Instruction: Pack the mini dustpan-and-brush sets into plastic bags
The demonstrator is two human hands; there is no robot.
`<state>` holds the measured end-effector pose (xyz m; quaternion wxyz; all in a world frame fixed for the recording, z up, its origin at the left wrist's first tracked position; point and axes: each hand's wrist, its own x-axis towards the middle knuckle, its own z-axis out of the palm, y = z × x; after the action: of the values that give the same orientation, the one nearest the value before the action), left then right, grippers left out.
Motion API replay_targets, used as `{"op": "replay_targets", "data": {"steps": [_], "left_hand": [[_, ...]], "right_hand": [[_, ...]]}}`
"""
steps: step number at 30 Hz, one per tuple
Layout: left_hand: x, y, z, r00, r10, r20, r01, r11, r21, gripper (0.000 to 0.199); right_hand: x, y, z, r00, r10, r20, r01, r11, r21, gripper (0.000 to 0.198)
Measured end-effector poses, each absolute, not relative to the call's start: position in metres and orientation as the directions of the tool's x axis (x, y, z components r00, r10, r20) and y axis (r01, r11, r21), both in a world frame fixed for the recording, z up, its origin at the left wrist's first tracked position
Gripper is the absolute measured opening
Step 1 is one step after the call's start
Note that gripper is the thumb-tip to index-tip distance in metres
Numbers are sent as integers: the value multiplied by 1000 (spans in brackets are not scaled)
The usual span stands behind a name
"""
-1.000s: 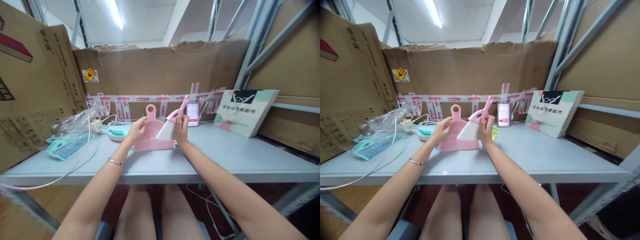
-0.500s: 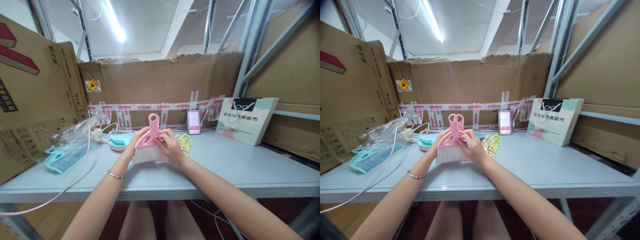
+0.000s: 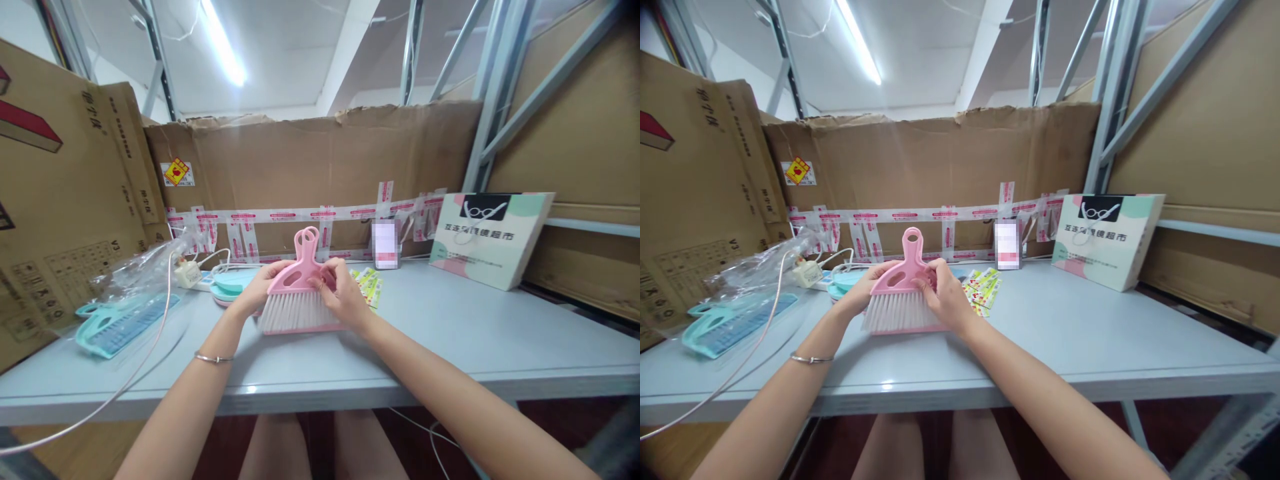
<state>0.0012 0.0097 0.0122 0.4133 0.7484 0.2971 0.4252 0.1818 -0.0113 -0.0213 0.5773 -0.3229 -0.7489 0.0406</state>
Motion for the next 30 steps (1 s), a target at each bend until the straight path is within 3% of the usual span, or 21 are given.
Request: {"op": "replay_targets", "data": {"steps": [5, 9, 15, 23, 26, 30], "left_hand": [[-4, 9, 16, 432, 840, 327, 129, -416, 900, 44], [-6, 9, 16, 366, 862, 349, 165, -430, 888, 44], [9, 8, 10, 348, 849, 398, 199, -482, 853, 41], [16, 8, 23, 451, 819, 354, 340, -525, 780, 33], [17, 12, 21, 453, 829, 328, 358, -506, 784, 32], [21, 14, 11, 403, 871, 281, 404, -445, 799, 40]], "right_hand": [[184, -8, -22, -127, 562, 817, 373, 790, -486, 30], [185, -9, -19, -137, 530, 837, 383, 807, -449, 18], [184, -6, -18, -56, 588, 807, 500, 716, -487, 13], [205, -5, 11, -277, 633, 723, 519, 732, -442, 7], [212, -4, 15, -284, 679, 677, 482, 712, -511, 7], [215, 0, 4, -162, 742, 651, 461, 640, -615, 5]]}}
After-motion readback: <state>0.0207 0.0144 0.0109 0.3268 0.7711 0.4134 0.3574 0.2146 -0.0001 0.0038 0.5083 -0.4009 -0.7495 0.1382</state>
